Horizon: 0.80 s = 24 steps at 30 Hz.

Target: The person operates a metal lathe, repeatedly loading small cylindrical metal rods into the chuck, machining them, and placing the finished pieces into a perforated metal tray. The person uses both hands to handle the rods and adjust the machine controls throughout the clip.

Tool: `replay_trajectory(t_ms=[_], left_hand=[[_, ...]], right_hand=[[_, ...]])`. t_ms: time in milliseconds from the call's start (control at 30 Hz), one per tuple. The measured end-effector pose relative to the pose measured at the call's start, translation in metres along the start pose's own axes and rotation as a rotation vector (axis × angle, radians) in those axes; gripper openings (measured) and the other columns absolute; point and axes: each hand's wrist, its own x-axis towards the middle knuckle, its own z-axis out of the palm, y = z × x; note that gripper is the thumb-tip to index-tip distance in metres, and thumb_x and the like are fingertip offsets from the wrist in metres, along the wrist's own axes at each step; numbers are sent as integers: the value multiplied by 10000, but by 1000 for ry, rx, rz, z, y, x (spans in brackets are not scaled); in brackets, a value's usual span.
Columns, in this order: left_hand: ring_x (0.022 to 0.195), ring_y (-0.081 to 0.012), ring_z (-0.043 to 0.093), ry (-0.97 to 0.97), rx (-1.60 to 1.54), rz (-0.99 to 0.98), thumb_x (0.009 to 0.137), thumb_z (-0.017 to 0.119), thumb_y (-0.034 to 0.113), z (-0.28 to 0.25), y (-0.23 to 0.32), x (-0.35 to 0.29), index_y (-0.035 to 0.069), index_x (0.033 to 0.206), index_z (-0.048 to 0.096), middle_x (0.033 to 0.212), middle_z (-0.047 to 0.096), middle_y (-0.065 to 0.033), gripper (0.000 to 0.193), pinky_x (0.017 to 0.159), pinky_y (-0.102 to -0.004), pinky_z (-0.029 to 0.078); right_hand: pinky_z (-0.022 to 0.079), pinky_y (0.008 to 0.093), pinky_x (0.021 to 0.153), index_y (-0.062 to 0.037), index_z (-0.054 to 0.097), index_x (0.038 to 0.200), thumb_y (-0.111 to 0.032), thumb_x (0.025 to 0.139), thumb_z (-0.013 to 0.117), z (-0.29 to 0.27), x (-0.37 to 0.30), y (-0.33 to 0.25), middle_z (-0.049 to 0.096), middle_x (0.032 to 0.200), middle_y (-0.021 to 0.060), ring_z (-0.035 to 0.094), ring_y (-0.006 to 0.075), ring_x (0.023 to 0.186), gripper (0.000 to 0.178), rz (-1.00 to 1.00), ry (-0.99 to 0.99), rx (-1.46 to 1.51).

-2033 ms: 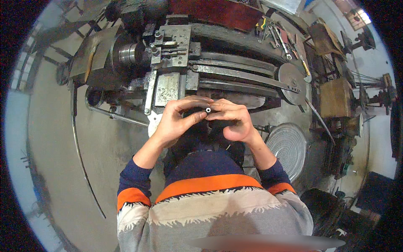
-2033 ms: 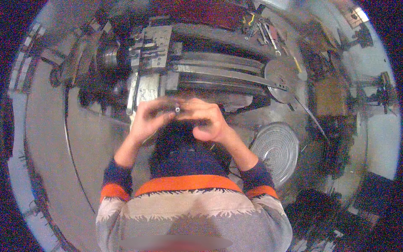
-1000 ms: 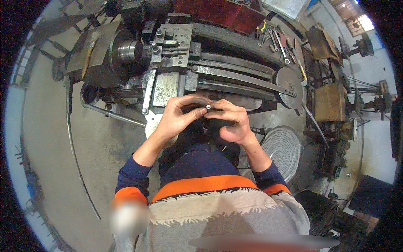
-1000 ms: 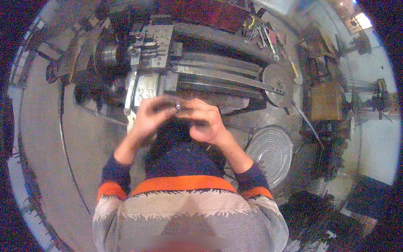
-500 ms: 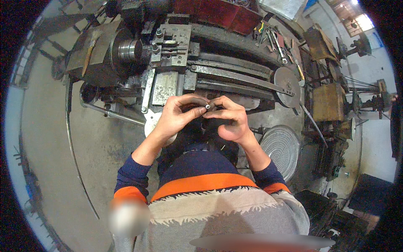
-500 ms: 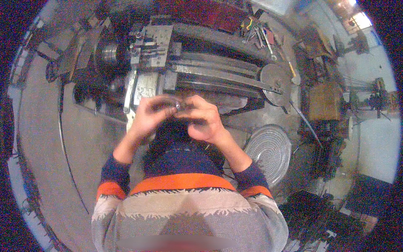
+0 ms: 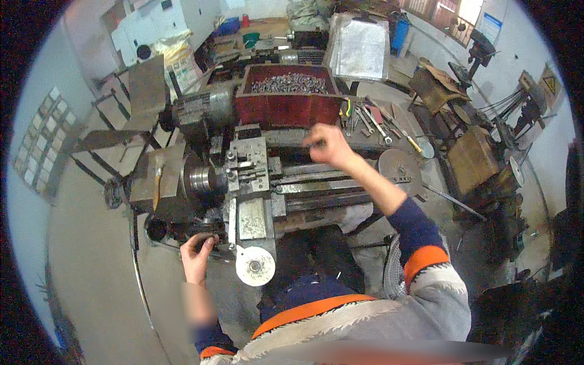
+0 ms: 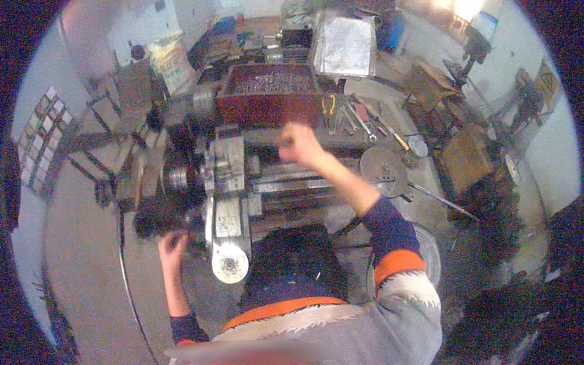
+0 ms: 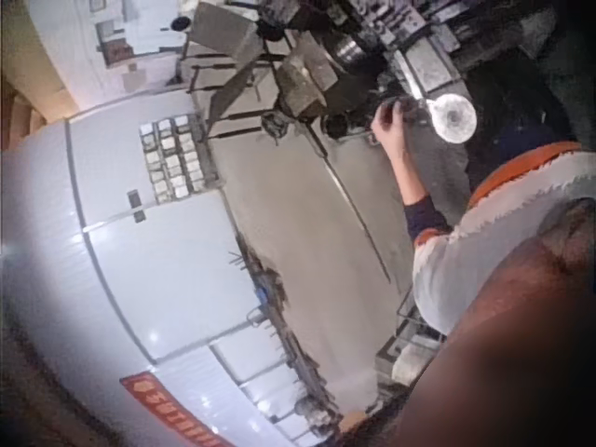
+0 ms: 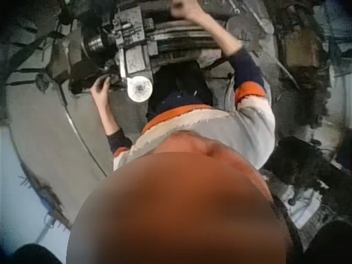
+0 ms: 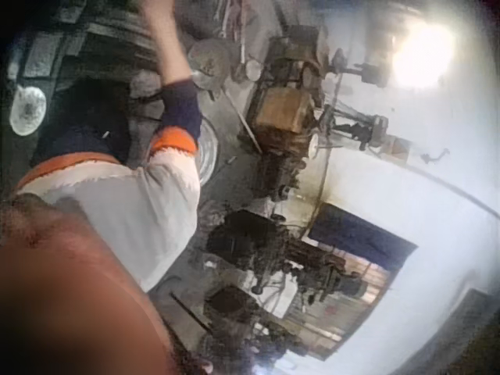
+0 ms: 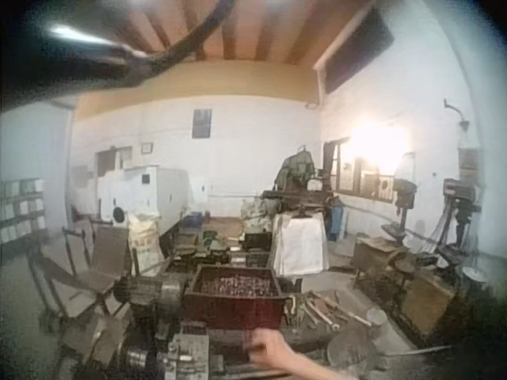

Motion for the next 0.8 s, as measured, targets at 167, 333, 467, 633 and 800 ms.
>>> replay_trajectory(t_ms=[167, 333, 467, 633, 800], left_hand=[[775, -154, 598, 84, 239, 11, 774, 613, 81, -10, -24, -1, -45, 890, 617, 824, 647, -100, 171, 716, -270, 455], [798, -323, 607, 107, 825, 115, 744, 628, 185, -11, -92, 12, 9, 932, 626, 853, 633, -171, 258, 706, -369, 462], [770, -328, 599, 152, 893, 77, 749, 609, 264, 4, -102, 24, 38, 906, 635, 808, 634, -160, 276, 671, -397, 461], [822, -318, 597, 230, 885, 100, 762, 604, 344, -6, -122, 20, 26, 951, 634, 894, 636, -153, 371, 729, -403, 453], [911, -349, 560, 168, 952, 12, 771, 594, 366, -5, -113, 25, -24, 996, 611, 987, 601, -193, 451, 784, -410, 435]], right_hand=[[463, 397, 777, -78, 599, 990, -146, 544, 642, 11, 72, 19, 560, 952, 146, 550, 331, 890, 454, 250, 99, -244], [473, 372, 748, -73, 619, 969, -133, 535, 630, 51, -32, -40, 575, 961, 140, 564, 325, 873, 438, 95, -87, 105], [478, 346, 690, -34, 642, 868, -113, 562, 592, 42, -148, -54, 608, 849, 135, 596, 281, 777, 319, 376, -85, 224], [486, 328, 647, -28, 651, 856, -104, 567, 577, 14, -271, -74, 627, 793, 139, 613, 263, 705, 308, 746, 8, 158], [490, 398, 675, -102, 680, 824, -215, 534, 639, -3, -366, -87, 632, 742, 140, 606, 302, 708, 314, 1045, 129, 14]])
